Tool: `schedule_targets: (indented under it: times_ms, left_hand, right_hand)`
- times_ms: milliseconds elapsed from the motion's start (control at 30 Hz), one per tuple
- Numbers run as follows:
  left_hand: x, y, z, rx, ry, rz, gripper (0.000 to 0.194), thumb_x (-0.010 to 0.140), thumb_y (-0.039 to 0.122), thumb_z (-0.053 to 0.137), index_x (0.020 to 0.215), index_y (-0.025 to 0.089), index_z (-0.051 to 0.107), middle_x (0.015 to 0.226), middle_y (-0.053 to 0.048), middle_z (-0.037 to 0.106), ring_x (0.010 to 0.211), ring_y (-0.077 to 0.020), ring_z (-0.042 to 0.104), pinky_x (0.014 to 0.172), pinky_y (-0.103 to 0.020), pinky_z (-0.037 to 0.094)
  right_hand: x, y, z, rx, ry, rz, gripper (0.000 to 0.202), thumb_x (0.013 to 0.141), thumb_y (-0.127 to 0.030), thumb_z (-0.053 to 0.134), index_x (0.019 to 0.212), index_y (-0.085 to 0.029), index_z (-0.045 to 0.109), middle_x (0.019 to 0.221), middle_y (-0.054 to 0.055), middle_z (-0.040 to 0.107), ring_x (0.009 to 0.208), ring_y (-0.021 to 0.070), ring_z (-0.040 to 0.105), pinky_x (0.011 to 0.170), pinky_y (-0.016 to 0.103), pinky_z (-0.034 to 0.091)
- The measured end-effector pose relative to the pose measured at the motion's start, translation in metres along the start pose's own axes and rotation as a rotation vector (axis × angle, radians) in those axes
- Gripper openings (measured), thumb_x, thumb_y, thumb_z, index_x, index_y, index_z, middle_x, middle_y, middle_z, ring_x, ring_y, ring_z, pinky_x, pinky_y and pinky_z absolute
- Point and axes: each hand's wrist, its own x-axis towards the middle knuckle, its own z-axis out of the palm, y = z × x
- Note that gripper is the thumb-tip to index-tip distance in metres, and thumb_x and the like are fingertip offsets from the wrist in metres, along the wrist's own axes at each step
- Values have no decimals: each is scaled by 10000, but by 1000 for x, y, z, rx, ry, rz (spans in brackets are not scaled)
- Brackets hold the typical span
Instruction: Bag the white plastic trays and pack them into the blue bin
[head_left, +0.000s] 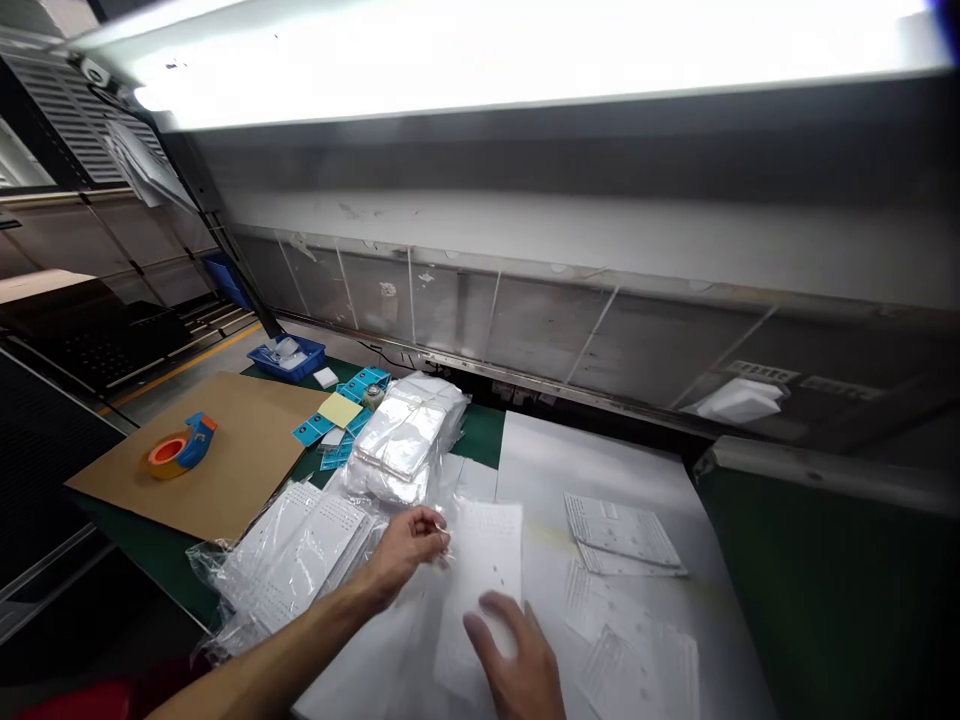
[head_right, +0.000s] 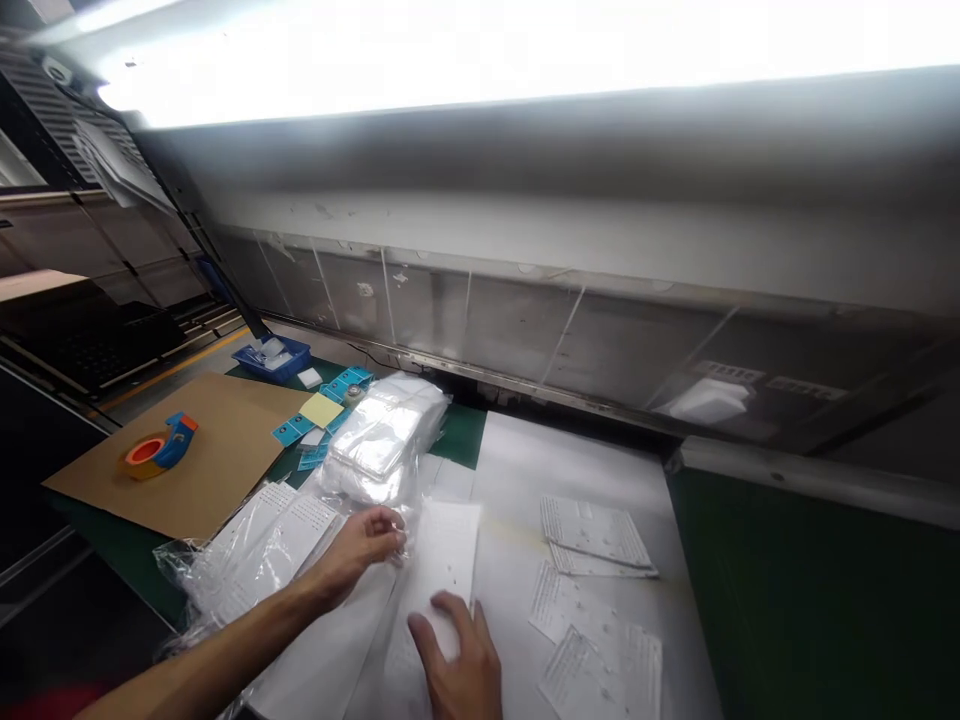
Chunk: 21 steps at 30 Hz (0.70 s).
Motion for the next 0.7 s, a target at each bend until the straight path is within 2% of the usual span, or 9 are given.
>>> schedule_targets:
  times_ms: [67,133,267,333,400,467,533,633,700]
  left_hand:
    - [-26,-6,10,-228,-87,-97,211,743,304,635,848,128,587,770,-44,616,712,-148,606,666,-292,510]
    - [-44,-12,14,-474,-131,-193,190,719,284,683,770,119,604,780,-55,608,748,-155,596,724,-314,501]
    - [-64,-18,7,-732,-123,-331,153,722,246,696,715,122,605,806,-75,614,827,-184,593,827,-387,480]
    - [-70,-15,1,-855,-165,-404,129,743,242,670,719,139,595,803,-57,608,869,-193,600,888,-414,454]
    - [-72,-8,-3,-928,-230,-443,115,763,249,629,718,158,575,761,-25,583,816,-173,608,914,-434,440]
    - [-70,-1,-5,-871,-266,-407,78,731,219,621,740,173,558,742,-3,565,730,-146,597,874,-433,464]
    - [-65,2,-4,-660,-232,-304,142,668,170,643,779,179,555,730,4,565,685,-137,585,781,-381,498]
    - [-51,-4,2,-288,-71,-146,148,673,213,654,788,158,578,604,27,519,578,-129,570,609,-271,480]
    - [-41,-10,10,-186,-14,-106,180,730,310,621,781,138,605,564,34,488,496,-120,547,531,-248,443]
  right_hand:
    - [3,-21,-2,-83,-78,-76,292,791,-538,520,866,-277,627,890,21,607,884,220,574,804,313,440]
    - [2,-29,-3,-155,-143,-122,275,864,-474,427,858,-274,615,845,13,581,792,180,577,735,279,440]
    - [-3,-15,-7,-327,-113,-138,307,902,-421,343,892,-256,602,826,29,554,718,170,566,665,274,430]
    - [-1,-7,-12,-386,-72,-115,328,899,-437,333,917,-249,601,844,42,557,713,179,570,656,287,431]
    - [5,-4,-19,-357,-73,-70,338,884,-470,352,919,-256,611,864,46,576,746,195,583,691,311,441]
    - [10,-5,-32,-235,-86,18,353,848,-522,402,911,-264,635,914,49,614,861,230,589,776,351,445]
    - [9,-6,-52,-76,-35,119,398,796,-571,459,932,-253,655,1025,62,632,1008,271,554,855,384,432]
    - [-9,0,-84,53,215,238,474,730,-598,523,1012,-235,639,1193,82,578,1122,316,484,880,404,426]
    - [-29,10,-95,141,340,253,458,668,-608,577,931,-236,633,1139,91,595,1059,325,519,841,395,440]
